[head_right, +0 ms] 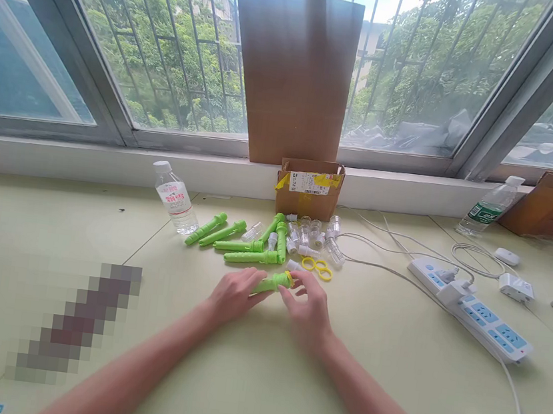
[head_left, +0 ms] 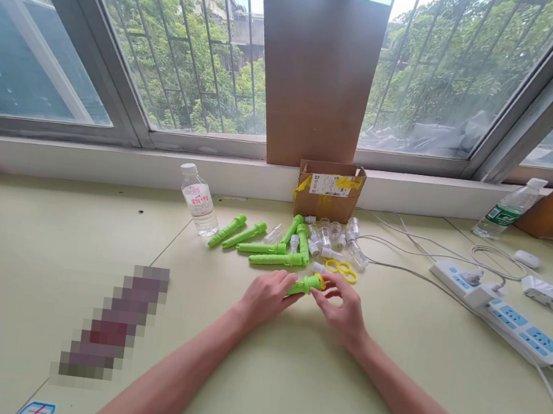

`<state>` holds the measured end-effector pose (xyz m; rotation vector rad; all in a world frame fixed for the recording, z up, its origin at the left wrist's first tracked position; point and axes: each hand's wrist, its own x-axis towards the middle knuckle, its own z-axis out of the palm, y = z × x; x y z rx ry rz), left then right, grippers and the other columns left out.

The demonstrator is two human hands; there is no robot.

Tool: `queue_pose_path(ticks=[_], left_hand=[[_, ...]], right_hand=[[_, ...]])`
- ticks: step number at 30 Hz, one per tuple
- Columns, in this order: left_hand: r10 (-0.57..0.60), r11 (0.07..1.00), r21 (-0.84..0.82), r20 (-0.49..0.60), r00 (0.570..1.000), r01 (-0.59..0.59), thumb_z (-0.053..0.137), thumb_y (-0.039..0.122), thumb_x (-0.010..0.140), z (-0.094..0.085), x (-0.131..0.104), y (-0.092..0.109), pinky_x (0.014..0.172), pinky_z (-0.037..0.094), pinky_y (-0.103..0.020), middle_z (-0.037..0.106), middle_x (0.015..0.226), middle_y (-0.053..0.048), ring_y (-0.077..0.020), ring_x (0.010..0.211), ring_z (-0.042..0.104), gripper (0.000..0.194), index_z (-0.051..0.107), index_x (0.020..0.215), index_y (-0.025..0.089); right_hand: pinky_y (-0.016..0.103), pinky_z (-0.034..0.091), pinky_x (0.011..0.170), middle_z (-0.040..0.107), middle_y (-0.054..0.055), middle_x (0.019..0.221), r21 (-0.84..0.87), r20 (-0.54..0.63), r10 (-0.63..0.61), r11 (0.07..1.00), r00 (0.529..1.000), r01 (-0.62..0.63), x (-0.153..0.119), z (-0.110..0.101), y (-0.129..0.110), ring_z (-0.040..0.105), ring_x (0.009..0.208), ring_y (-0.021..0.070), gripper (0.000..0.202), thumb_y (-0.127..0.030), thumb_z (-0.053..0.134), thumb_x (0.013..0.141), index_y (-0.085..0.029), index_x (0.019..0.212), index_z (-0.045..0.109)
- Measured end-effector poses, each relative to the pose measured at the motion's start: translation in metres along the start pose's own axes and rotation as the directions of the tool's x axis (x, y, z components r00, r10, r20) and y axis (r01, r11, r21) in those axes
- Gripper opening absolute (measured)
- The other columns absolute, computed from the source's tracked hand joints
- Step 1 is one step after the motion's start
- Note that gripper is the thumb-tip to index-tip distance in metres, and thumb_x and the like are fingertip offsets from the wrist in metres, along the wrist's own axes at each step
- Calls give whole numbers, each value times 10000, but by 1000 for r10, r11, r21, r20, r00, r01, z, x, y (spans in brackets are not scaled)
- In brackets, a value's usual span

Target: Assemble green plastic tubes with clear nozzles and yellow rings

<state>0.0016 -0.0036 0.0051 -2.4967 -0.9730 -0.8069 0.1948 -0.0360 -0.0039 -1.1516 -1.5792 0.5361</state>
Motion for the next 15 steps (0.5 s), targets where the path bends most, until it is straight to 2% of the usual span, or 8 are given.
queue_pose_path(ticks=[4,10,15], left_hand=[[-15,1000,12,10,1000,15,453,409,905,1,-1,0,474,325,-244,568,667,-8,-134,569,552,254,508,855,166],[18,998,60,81,997,-23,412,362,931,-2,-1,2,479,320,-246,551,690,-11,-134,583,538,215,527,926,181],[26,990,134,118,993,-42,420,345,928,-5,0,3,482,329,-252,538,696,-15,-141,593,533,199,533,948,182]], right_hand=[[357,538,660,662,43,928,4,-1,38,999,999,-38,0,0,0,612,744,183,232,-322,645,778,-223,983,601],[353,529,675,676,42,920,48,7,125,991,992,-125,-1,-1,-3,627,752,188,193,-334,646,777,-222,932,617],[312,520,655,654,43,915,155,80,217,961,973,-227,1,-3,-6,620,737,171,188,-368,661,763,-203,811,585]])
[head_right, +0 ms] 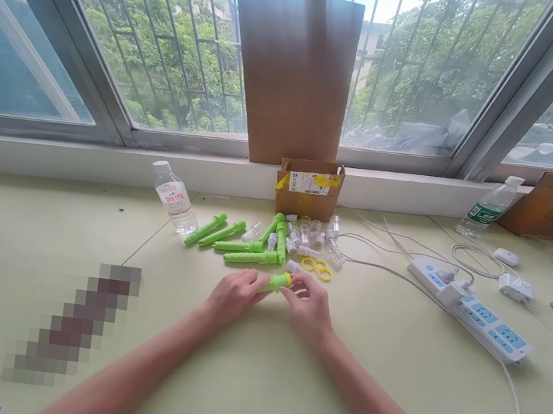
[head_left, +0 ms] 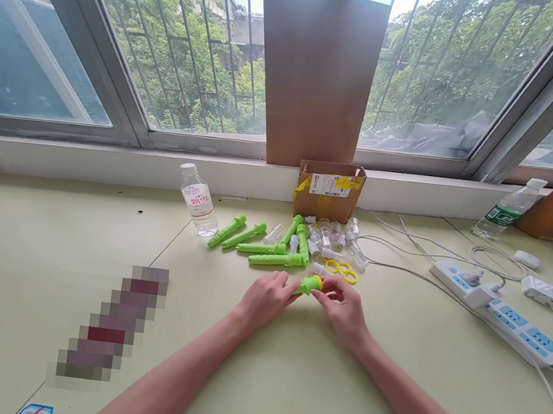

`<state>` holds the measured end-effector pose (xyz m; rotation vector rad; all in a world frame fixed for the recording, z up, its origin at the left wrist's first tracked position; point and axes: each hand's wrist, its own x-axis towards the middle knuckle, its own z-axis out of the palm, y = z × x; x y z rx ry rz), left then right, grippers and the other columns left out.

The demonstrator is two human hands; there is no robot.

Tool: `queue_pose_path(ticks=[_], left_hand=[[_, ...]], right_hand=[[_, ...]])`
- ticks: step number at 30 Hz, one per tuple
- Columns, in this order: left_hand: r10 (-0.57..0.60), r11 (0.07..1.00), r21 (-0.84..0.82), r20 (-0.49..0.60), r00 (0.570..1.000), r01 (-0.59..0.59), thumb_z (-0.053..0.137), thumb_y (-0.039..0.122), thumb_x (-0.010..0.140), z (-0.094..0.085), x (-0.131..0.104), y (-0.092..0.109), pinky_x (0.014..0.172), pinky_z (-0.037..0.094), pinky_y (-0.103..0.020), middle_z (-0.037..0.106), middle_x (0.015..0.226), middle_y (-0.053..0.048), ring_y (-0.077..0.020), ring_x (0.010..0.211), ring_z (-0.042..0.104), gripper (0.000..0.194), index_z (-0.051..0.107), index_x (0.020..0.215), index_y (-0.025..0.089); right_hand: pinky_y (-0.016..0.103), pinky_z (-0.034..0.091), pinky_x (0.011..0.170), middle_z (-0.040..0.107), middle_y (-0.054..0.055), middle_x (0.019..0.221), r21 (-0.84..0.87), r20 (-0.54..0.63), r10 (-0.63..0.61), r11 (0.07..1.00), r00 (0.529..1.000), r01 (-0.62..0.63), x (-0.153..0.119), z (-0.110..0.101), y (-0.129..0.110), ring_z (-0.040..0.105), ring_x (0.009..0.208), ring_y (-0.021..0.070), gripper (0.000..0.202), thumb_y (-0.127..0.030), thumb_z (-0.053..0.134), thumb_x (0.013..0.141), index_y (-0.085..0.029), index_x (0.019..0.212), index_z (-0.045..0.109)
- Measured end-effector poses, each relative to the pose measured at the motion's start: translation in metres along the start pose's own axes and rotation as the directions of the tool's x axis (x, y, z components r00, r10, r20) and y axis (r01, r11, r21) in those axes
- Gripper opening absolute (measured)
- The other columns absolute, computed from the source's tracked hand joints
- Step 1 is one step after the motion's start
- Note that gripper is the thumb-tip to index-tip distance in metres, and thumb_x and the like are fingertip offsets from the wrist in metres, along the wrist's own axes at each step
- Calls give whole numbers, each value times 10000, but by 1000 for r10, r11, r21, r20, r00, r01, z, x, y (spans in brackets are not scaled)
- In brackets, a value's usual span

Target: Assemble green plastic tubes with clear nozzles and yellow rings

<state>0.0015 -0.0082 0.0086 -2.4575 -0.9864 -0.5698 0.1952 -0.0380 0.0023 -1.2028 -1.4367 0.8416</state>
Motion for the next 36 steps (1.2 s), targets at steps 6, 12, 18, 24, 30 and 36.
queue_pose_path(ticks=[6,12,18,24,30,36], left_hand=[[19,1000,13,25,1000,-20,415,336,929,0,-1,0,481,330,-254,530,695,-15,-148,598,530,193,535,926,185],[22,1000,-6,31,999,-21,414,325,929,0,0,0,479,320,-260,522,686,-20,-153,597,524,196,542,885,184],[18,1000,-1,31,999,-18,430,324,925,-3,0,0,497,328,-259,532,688,-24,-155,603,525,195,558,953,179],[28,1000,3,44,999,-28,433,328,923,-3,-1,1,506,342,-263,539,693,-25,-164,611,529,204,563,960,175],[23,999,-23,33,999,-22,422,311,928,-3,-1,1,503,348,-257,534,693,-27,-162,612,528,197,558,970,174],[-17,999,-34,31,999,18,441,320,919,-3,-1,5,500,351,-251,535,693,-30,-163,622,535,201,574,970,177]], right_hand=[[290,513,638,640,51,927,72,54,41,996,998,-45,3,-2,2,598,729,159,260,-398,689,732,-188,701,538],[309,521,656,648,68,960,70,65,17,997,998,-21,4,-3,4,618,844,207,272,-403,696,723,-190,660,540],[301,521,615,641,49,874,50,54,19,998,998,-22,2,-2,3,615,734,179,262,-423,678,734,-197,738,547],[274,493,548,624,19,791,47,68,99,994,993,-102,2,-2,2,607,657,165,301,-422,695,716,-203,854,542],[283,506,586,606,10,793,63,62,55,996,997,-59,3,-2,1,607,662,158,303,-444,698,711,-204,823,550],[287,503,577,606,10,769,61,65,33,997,997,-37,4,-3,1,595,636,153,287,-454,688,718,-205,785,562]])
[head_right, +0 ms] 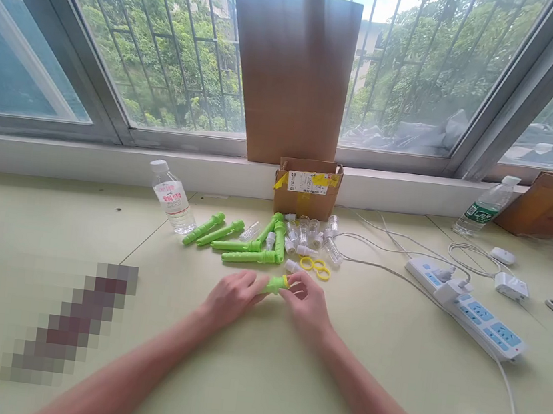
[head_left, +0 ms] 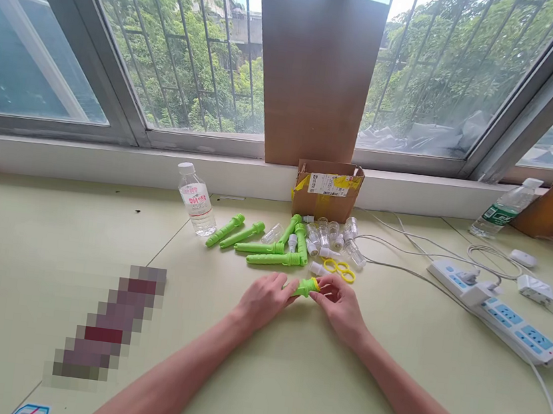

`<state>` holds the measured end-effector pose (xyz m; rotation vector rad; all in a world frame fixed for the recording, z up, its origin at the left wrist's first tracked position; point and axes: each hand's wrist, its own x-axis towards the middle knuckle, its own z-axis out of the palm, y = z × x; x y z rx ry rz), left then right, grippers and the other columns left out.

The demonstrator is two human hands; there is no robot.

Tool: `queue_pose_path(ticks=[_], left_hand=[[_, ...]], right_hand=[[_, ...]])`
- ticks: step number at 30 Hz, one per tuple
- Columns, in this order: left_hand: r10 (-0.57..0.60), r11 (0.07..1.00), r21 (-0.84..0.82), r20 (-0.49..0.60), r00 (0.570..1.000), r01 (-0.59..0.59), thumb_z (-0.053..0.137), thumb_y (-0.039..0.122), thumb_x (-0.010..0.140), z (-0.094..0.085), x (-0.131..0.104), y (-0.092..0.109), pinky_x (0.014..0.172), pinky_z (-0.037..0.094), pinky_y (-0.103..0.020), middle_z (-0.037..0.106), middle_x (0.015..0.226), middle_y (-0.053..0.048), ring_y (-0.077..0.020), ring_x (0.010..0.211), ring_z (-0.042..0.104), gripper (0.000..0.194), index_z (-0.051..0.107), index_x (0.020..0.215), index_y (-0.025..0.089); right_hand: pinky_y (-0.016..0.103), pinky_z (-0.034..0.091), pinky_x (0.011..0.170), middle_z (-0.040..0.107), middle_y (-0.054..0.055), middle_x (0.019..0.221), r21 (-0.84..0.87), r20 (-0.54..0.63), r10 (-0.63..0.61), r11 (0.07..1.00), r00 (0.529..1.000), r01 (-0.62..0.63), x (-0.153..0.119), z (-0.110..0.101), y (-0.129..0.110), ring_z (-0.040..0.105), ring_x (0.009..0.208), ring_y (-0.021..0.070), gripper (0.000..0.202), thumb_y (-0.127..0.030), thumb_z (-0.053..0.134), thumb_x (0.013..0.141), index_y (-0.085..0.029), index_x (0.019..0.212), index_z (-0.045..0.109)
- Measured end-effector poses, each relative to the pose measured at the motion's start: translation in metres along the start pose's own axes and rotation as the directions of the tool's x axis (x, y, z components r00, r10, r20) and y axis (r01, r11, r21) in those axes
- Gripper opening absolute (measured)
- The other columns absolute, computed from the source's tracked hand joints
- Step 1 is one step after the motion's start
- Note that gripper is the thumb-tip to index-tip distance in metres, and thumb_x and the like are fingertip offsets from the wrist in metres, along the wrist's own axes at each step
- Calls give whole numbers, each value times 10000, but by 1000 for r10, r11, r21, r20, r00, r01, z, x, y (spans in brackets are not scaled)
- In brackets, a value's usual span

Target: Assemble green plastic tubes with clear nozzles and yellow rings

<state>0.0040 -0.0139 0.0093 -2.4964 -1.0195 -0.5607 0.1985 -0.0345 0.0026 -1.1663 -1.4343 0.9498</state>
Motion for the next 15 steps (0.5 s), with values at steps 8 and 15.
queue_pose_path(ticks=[8,15], left_hand=[[-112,992,-58,-23,993,111,406,373,930,1,-1,9,476,315,-237,529,663,-22,-146,594,521,268,594,914,183],[-189,973,-135,-19,982,185,439,396,912,7,-4,12,458,273,-233,516,636,-16,-140,577,504,270,612,874,193]], right_hand=[[289,528,594,610,25,862,21,5,7,1000,1000,-7,1,-1,1,607,678,153,295,-464,678,722,-209,806,553],[289,544,611,589,37,953,41,42,-41,998,998,39,0,-2,1,609,798,172,231,-401,660,744,-222,826,539]])
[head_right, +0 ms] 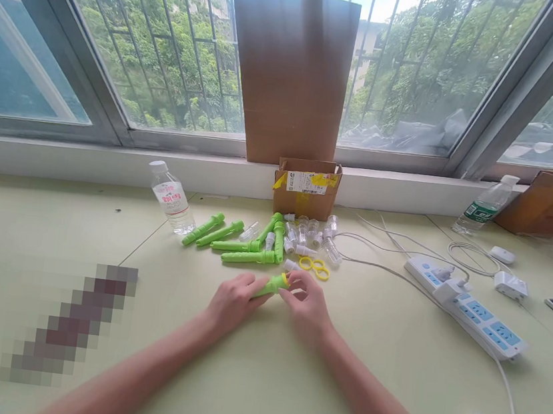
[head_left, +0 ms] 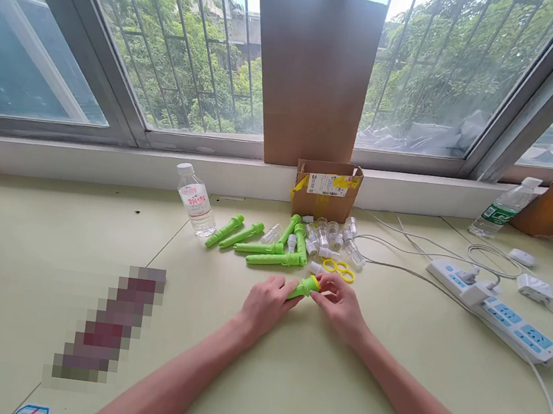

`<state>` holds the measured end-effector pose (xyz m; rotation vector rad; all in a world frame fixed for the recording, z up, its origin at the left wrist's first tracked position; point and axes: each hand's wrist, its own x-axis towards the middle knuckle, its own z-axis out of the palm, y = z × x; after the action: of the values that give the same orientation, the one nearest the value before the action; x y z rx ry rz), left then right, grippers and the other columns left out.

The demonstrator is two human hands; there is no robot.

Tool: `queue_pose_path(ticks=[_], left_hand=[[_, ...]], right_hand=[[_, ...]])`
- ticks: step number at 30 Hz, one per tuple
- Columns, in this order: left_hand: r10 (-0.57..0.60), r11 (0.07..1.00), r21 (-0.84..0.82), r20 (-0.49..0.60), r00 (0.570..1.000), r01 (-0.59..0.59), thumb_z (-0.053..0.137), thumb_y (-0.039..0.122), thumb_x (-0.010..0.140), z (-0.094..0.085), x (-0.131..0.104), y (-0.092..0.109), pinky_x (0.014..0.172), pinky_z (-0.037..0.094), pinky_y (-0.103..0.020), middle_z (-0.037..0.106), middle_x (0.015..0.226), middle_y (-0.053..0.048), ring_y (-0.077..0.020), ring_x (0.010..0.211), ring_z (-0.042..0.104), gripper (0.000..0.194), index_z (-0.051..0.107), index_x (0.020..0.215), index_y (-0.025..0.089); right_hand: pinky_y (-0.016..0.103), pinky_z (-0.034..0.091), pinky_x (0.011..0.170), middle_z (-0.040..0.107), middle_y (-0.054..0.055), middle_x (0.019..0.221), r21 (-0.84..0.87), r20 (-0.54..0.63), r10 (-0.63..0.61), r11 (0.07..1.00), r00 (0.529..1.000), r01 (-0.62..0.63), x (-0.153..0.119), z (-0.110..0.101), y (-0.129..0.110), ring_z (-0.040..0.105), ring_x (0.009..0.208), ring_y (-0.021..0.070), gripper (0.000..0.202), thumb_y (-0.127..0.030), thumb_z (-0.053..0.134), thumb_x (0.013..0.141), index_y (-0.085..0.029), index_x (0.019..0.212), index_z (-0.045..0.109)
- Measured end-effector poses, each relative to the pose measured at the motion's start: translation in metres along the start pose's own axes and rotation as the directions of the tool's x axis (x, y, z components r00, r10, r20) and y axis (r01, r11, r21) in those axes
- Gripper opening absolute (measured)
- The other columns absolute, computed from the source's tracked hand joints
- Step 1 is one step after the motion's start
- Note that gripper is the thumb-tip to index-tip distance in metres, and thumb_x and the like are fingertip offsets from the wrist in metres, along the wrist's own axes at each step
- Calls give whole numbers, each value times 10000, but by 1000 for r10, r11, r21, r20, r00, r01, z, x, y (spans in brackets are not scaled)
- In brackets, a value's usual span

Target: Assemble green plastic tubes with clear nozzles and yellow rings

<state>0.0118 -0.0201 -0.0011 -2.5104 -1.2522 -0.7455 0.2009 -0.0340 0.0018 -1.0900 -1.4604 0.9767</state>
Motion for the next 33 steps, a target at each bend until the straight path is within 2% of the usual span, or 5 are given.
queue_pose_path(ticks=[6,12,22,28,33], left_hand=[[-62,997,-49,10,998,63,461,400,902,1,0,2,473,274,-224,502,618,-6,-135,576,505,253,634,930,218],[-88,993,-77,38,995,91,465,430,895,1,0,5,478,252,-227,504,622,-1,-132,556,480,270,639,914,224],[-162,957,-227,107,981,183,455,453,889,-7,4,8,474,273,-210,478,604,19,-101,495,428,308,641,842,212],[-193,851,-451,210,958,270,436,468,886,-15,8,9,517,294,-199,485,611,26,-93,555,410,370,604,733,177],[-242,714,-600,274,931,362,471,503,844,-16,11,10,511,253,-200,387,575,37,-85,567,318,426,564,637,143]], right_hand=[[301,555,606,574,60,1066,-52,17,-30,998,999,31,-3,4,-1,621,830,182,323,-407,688,709,-226,898,500],[308,550,627,587,47,1012,-104,-56,-54,993,997,47,-2,7,0,608,768,160,274,-396,674,737,-220,825,483],[315,550,656,591,47,978,-147,-95,-105,985,990,90,1,4,0,605,883,195,272,-412,692,725,-209,753,513],[314,548,649,598,53,984,-137,-113,-111,986,987,95,1,5,0,607,879,198,277,-408,700,721,-205,743,514],[318,543,642,616,51,958,-112,-119,-75,992,990,62,2,6,0,612,808,185,290,-410,696,722,-205,742,493]])
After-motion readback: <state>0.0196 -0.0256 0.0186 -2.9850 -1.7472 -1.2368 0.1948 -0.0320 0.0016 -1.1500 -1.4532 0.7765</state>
